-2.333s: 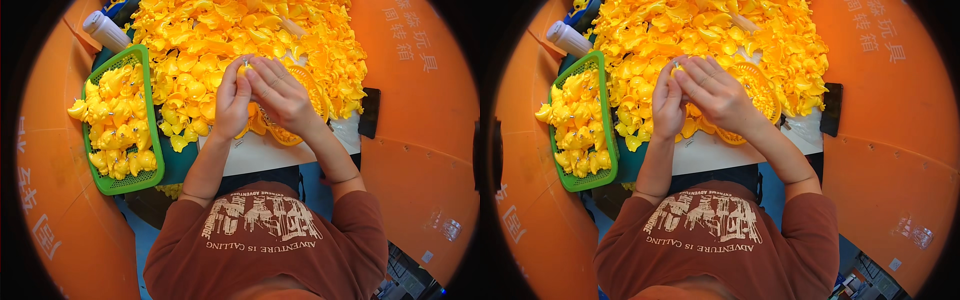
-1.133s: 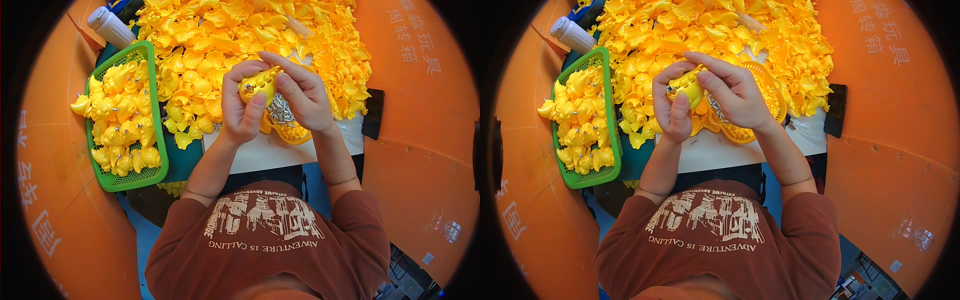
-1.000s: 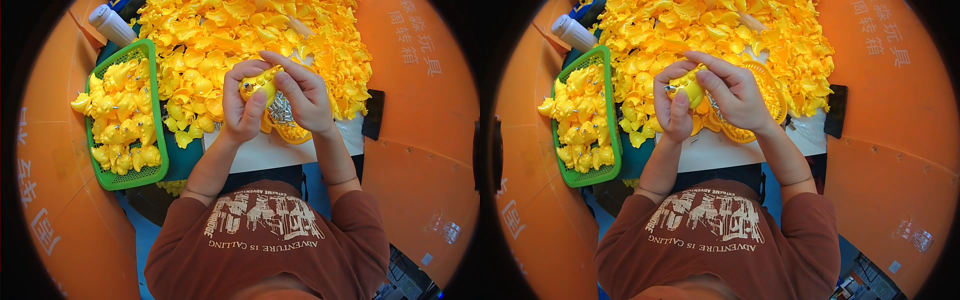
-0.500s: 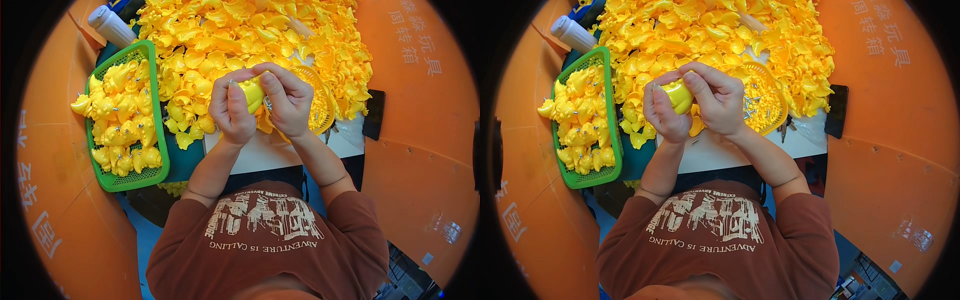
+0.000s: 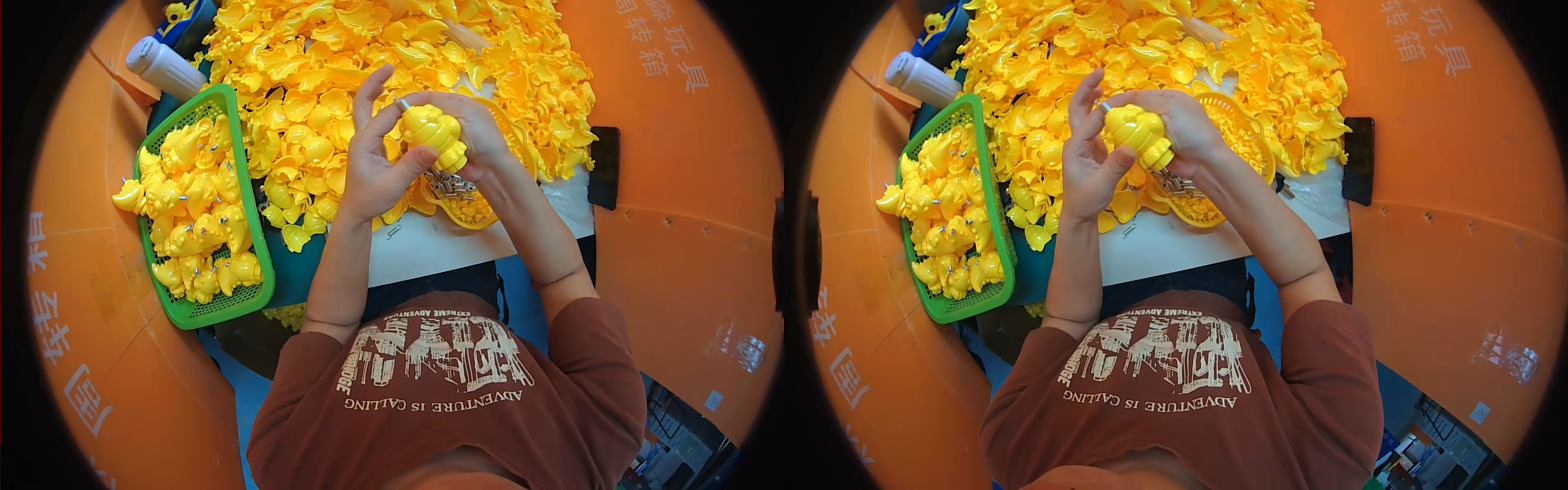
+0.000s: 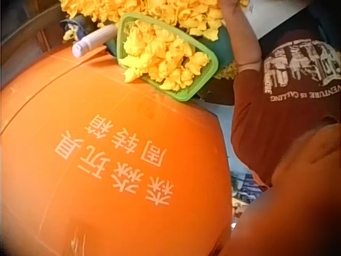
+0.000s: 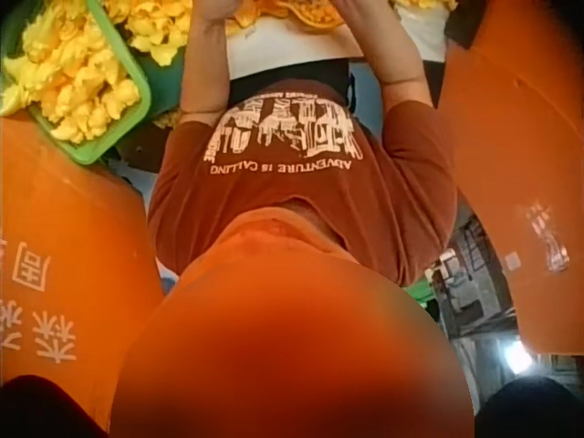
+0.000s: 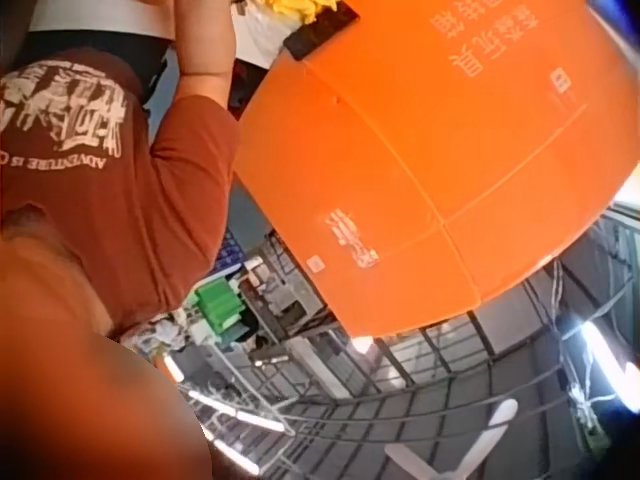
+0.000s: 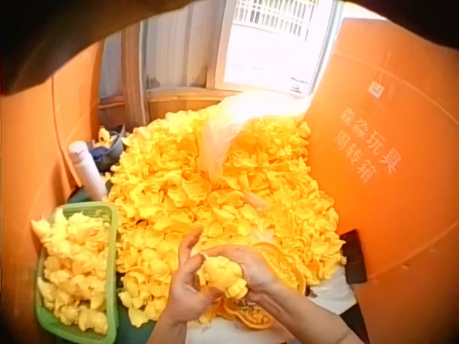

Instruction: Assemble toy ducks by inserting metal squeaker components into their bases.

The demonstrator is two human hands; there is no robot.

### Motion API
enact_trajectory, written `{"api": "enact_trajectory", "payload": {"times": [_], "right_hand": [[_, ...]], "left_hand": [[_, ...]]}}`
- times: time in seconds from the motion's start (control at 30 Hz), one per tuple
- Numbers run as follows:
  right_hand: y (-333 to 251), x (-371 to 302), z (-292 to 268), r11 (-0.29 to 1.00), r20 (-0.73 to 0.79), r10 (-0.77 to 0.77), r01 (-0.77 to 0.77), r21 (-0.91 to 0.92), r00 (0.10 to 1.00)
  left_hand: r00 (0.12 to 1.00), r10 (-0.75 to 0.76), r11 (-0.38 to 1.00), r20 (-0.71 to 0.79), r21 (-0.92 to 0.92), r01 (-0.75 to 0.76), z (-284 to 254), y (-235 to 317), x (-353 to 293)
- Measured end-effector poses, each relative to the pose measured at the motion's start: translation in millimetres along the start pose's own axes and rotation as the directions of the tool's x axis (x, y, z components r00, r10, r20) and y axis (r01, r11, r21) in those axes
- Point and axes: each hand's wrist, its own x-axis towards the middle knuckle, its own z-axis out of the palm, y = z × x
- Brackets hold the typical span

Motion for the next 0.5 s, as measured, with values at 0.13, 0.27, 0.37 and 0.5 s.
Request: {"api": "enact_trajectory", "payload": {"times": [0.13, 0.27, 0.37, 0.5], "right_hand": [[12, -2, 8, 0.999, -0.152, -0.019, 0.011, -0.048, 0.988], [15, 15, -8, 0.927, -0.260, -0.299, 0.214, -0.309, 0.918], [-5, 13, -33, 0.328, -0.052, -0.774, 0.329, -0.885, 0.631], [-40, -14, -70, 0.439, -0.147, -0.763, 0.337, -0.833, 0.630]], "left_hand": [[0.999, -0.003, 0.941, 0.045, -0.337, 0.018, 12, 3, 0], [0.991, 0.135, 0.983, -0.018, -0.120, -0.136, 12, -3, 1], [0.950, 0.166, 0.986, -0.263, 0.032, -0.163, 1, 1, 5], [0.648, 0.369, 0.926, -0.667, 0.326, -0.192, -58, 24, 15]]}}
